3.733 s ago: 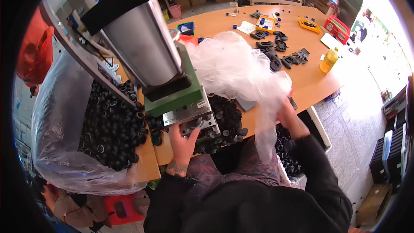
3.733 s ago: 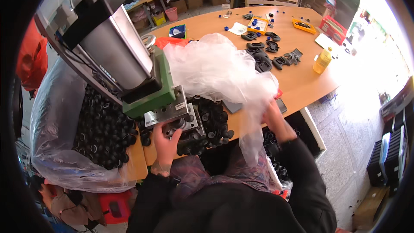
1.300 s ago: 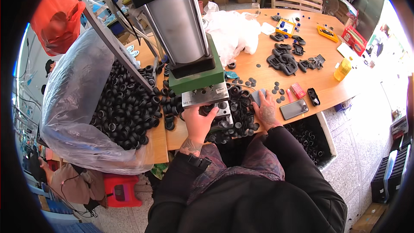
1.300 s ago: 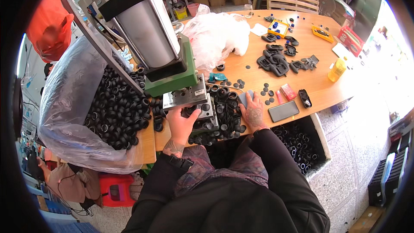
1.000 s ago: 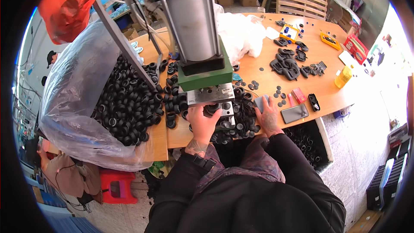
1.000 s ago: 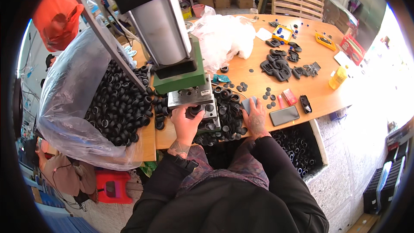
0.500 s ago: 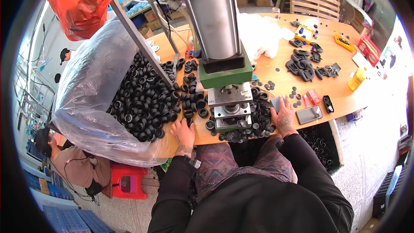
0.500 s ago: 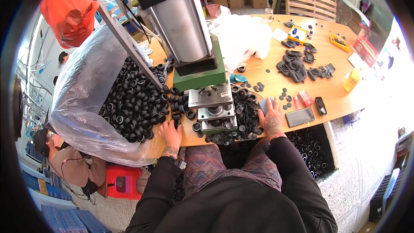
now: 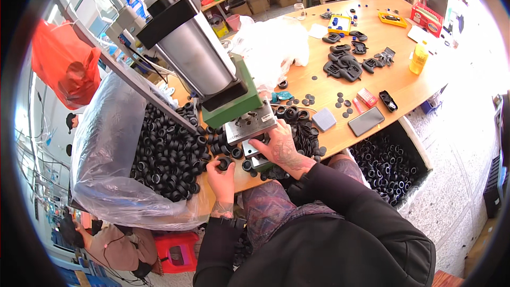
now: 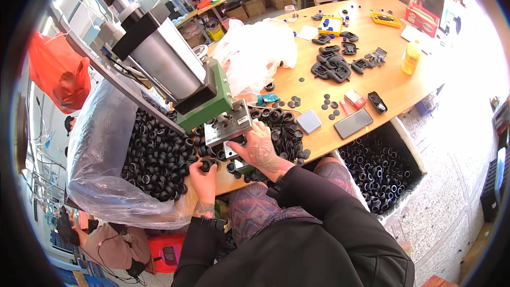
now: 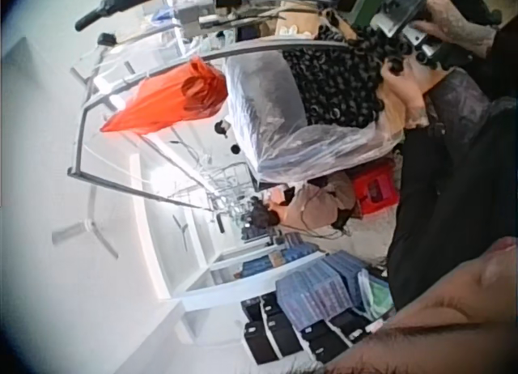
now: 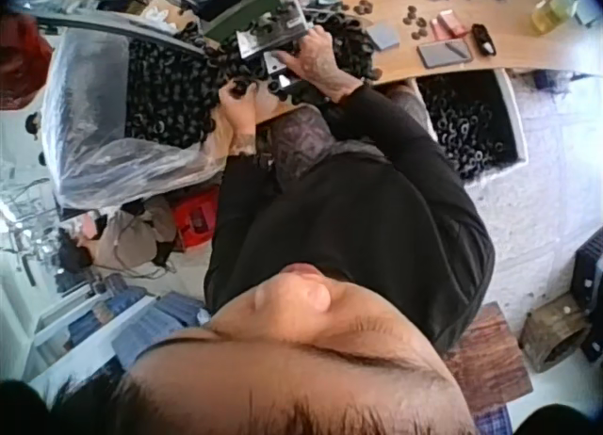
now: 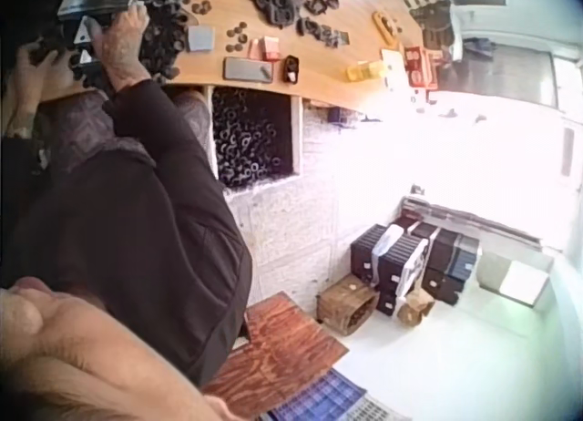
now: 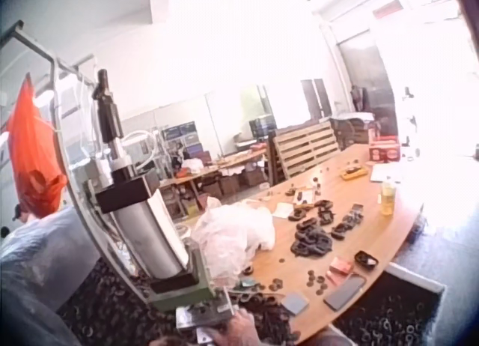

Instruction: Manually loading black circular components into a pneumatic press machine and operating it to process them.

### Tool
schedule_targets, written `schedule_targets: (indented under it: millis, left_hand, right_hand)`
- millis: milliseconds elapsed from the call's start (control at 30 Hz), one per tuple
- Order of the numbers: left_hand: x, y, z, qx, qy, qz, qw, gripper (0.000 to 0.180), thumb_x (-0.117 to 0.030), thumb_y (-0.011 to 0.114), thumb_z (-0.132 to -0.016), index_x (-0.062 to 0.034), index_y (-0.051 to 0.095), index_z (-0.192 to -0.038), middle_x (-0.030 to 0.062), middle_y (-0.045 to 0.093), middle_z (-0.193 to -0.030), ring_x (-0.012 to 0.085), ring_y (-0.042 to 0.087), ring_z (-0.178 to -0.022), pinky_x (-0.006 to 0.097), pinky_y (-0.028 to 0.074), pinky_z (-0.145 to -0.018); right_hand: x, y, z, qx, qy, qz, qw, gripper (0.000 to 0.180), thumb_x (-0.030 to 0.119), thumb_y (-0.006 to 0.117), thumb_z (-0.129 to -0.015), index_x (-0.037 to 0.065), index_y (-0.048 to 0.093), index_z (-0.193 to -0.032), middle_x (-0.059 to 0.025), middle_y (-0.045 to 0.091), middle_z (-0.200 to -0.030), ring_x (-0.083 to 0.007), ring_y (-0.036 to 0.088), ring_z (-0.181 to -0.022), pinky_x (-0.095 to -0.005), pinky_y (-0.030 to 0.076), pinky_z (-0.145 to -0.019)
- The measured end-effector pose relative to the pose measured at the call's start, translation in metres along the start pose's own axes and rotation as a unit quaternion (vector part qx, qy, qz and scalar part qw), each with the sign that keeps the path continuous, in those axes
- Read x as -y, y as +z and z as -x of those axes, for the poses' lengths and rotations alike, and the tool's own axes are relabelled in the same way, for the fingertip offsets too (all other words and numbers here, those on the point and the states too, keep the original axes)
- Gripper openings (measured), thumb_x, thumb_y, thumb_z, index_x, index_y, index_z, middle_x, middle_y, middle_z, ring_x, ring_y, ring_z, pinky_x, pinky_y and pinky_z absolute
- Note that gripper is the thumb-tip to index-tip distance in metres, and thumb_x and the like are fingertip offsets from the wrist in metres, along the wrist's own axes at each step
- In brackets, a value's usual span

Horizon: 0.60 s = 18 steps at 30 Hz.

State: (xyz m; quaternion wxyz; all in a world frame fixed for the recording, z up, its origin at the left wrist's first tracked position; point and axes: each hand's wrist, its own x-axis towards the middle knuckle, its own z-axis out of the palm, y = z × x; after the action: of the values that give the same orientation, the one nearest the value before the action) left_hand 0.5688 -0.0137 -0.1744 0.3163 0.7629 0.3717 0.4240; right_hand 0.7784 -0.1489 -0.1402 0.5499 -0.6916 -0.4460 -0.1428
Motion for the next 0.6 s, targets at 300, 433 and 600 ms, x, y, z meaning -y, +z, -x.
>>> schedule_targets:
  millis: [300,433,600]
  left_hand:
    - [-0.045,0.046,-0.006,-0.012,-0.002,0.158,0.987,0.049,-0.014,0.095,-0.080,0.0026,0.069,-0.119,0.0035,0.067,-0.105,0.0120,0.065,-0.088,0.029,0.056,-0.077]
    - [-0.067,0.075,-0.003,0.014,0.058,0.117,0.991,0.041,-0.007,0.091,-0.081,-0.0036,0.072,-0.117,0.0047,0.071,-0.109,0.0149,0.068,-0.091,0.031,0.056,-0.081]
    - [-0.088,0.071,-0.010,0.025,0.099,0.084,0.991,0.037,-0.005,0.088,-0.080,-0.0056,0.073,-0.115,0.0074,0.071,-0.106,0.0194,0.070,-0.090,0.034,0.056,-0.081]
  right_hand:
    - [-0.015,-0.015,0.002,0.016,-0.035,0.070,0.997,0.044,0.038,0.091,-0.072,0.011,0.077,-0.105,-0.0080,0.065,-0.107,-0.0322,0.059,-0.105,-0.0467,0.045,-0.091]
    - [-0.034,-0.046,0.025,-0.040,0.016,0.046,0.998,0.046,0.027,0.093,-0.072,0.004,0.077,-0.108,-0.0114,0.067,-0.099,-0.0333,0.063,-0.102,-0.0462,0.048,-0.092]
    - [-0.087,-0.144,0.102,-0.063,0.097,0.179,0.977,0.045,0.020,0.093,-0.072,0.007,0.074,-0.112,-0.0128,0.067,-0.104,-0.0344,0.061,-0.106,-0.0443,0.049,-0.096]
